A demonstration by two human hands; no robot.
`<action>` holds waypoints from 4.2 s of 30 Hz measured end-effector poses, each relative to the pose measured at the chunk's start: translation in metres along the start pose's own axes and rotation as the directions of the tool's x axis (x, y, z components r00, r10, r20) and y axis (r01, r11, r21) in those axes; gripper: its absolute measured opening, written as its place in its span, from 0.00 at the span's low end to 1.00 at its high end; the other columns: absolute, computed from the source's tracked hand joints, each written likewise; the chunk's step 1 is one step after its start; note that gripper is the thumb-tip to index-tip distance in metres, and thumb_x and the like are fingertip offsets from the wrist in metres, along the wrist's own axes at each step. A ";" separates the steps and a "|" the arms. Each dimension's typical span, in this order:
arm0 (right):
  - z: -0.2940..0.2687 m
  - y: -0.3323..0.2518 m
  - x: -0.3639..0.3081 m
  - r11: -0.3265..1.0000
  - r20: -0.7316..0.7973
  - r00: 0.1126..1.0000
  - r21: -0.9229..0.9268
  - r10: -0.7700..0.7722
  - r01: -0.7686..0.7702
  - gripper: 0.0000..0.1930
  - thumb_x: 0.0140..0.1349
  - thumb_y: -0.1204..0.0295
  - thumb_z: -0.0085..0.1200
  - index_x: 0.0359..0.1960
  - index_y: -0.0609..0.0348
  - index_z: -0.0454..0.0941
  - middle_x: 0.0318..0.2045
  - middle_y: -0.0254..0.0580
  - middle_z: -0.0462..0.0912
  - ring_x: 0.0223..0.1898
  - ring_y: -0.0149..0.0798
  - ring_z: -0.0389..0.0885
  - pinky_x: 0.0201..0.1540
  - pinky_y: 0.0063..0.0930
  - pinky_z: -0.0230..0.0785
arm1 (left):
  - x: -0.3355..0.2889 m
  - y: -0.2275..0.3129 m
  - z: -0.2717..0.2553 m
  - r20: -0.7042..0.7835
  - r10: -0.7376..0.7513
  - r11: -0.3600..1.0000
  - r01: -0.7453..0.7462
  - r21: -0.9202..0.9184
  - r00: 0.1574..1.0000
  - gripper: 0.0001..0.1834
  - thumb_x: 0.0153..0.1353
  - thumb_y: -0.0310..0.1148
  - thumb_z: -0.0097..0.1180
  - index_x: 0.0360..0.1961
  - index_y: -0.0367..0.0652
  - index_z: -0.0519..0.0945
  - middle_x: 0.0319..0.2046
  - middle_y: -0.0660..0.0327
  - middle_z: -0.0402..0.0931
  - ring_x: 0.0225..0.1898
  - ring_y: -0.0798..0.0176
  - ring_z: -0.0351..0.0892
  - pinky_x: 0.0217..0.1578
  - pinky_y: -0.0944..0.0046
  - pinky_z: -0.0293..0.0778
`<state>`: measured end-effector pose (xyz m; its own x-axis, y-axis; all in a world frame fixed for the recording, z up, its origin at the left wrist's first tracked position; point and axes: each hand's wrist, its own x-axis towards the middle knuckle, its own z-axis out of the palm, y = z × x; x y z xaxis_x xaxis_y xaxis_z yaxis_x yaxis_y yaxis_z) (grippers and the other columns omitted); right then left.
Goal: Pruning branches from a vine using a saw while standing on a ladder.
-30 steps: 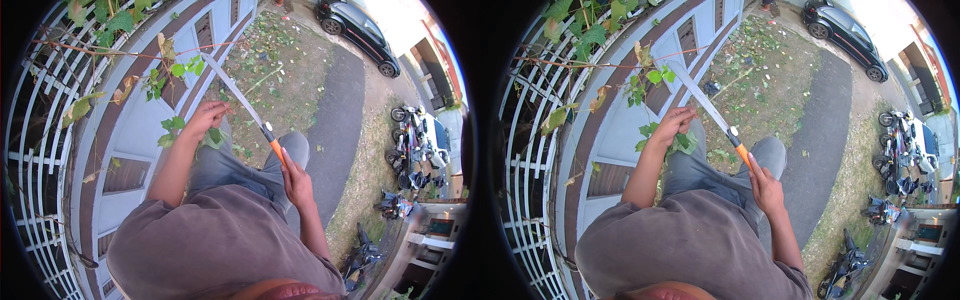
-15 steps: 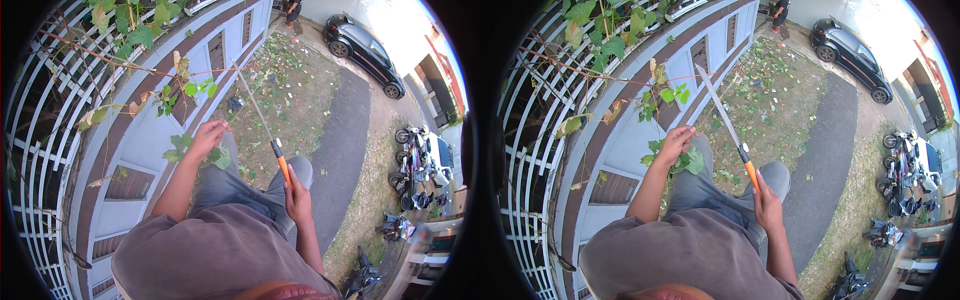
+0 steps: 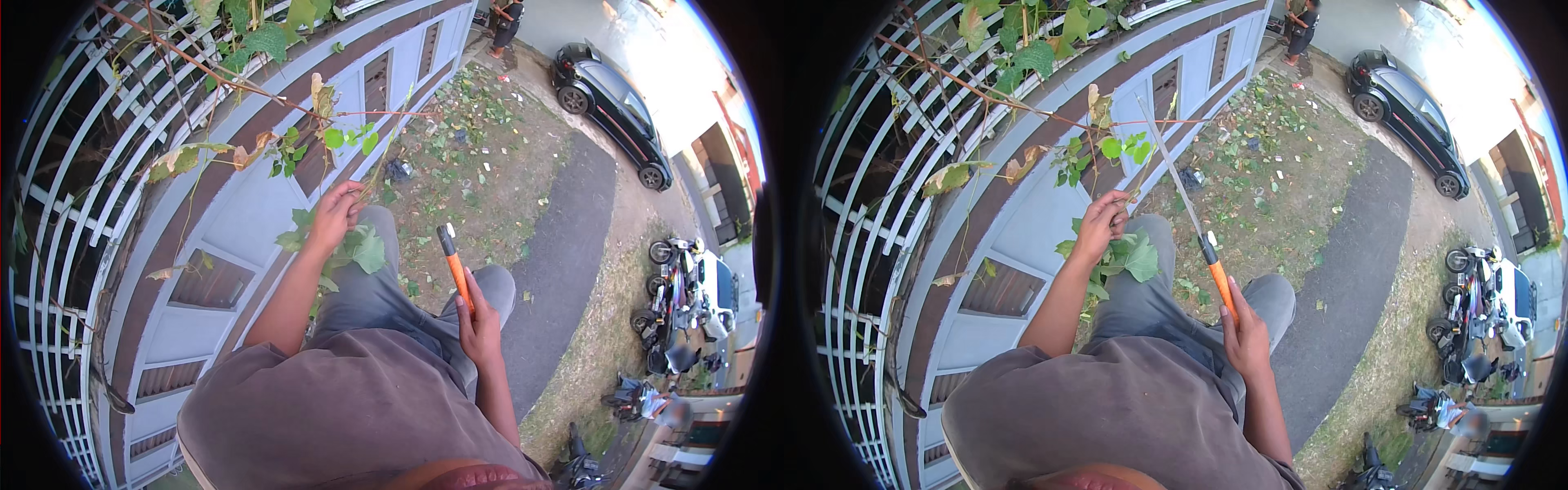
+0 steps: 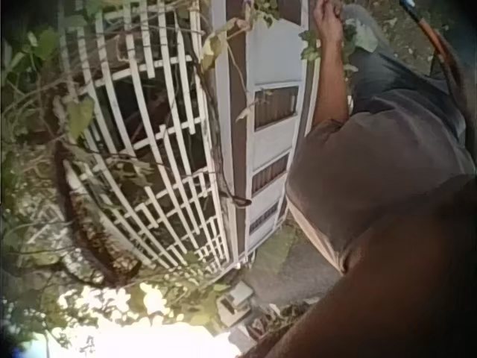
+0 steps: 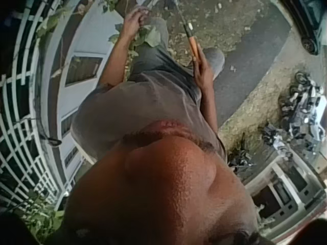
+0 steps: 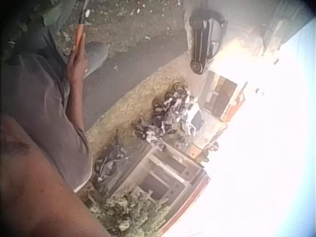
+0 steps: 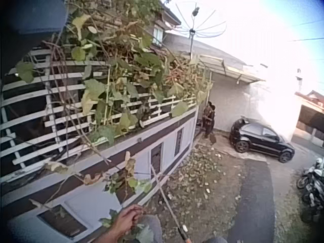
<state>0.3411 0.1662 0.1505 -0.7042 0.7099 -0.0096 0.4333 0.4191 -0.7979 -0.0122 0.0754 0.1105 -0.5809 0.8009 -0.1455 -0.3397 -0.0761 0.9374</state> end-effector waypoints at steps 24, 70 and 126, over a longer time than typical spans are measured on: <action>0.058 0.111 0.035 0.201 0.483 0.819 0.808 0.309 -0.553 0.31 0.82 0.60 0.51 0.83 0.35 0.56 0.32 0.38 0.73 0.20 0.28 0.68 0.22 0.19 0.63 | 0.003 -0.130 0.029 0.064 0.257 0.641 -0.220 0.735 0.964 0.08 0.69 0.29 0.64 0.45 0.38 0.86 0.27 0.58 0.85 0.29 0.62 0.86 0.34 0.61 0.79; 0.056 0.095 0.091 0.557 0.265 0.905 0.718 0.334 -0.416 0.33 0.79 0.73 0.51 0.83 0.32 0.63 0.35 0.35 0.74 0.24 0.27 0.69 0.28 0.25 0.66 | -0.013 -0.124 -0.003 0.037 0.363 0.758 -0.318 0.569 0.931 0.09 0.70 0.27 0.61 0.49 0.39 0.85 0.43 0.50 0.88 0.37 0.49 0.88 0.40 0.54 0.82; 0.108 0.141 0.054 0.294 0.550 0.626 0.574 0.553 -0.764 0.27 0.76 0.64 0.43 0.70 0.69 0.64 0.53 0.51 0.92 0.34 0.38 0.85 0.38 0.30 0.79 | -0.014 -0.126 -0.002 0.039 0.398 0.699 -0.330 0.634 0.917 0.13 0.70 0.31 0.64 0.53 0.41 0.84 0.41 0.55 0.87 0.34 0.56 0.84 0.39 0.56 0.79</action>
<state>0.3035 0.2031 -0.0278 -0.5106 0.3646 -0.7787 0.3425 -0.7445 -0.5731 0.0376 0.0724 -0.0064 -0.6391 0.7267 0.2518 0.4233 0.0590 0.9041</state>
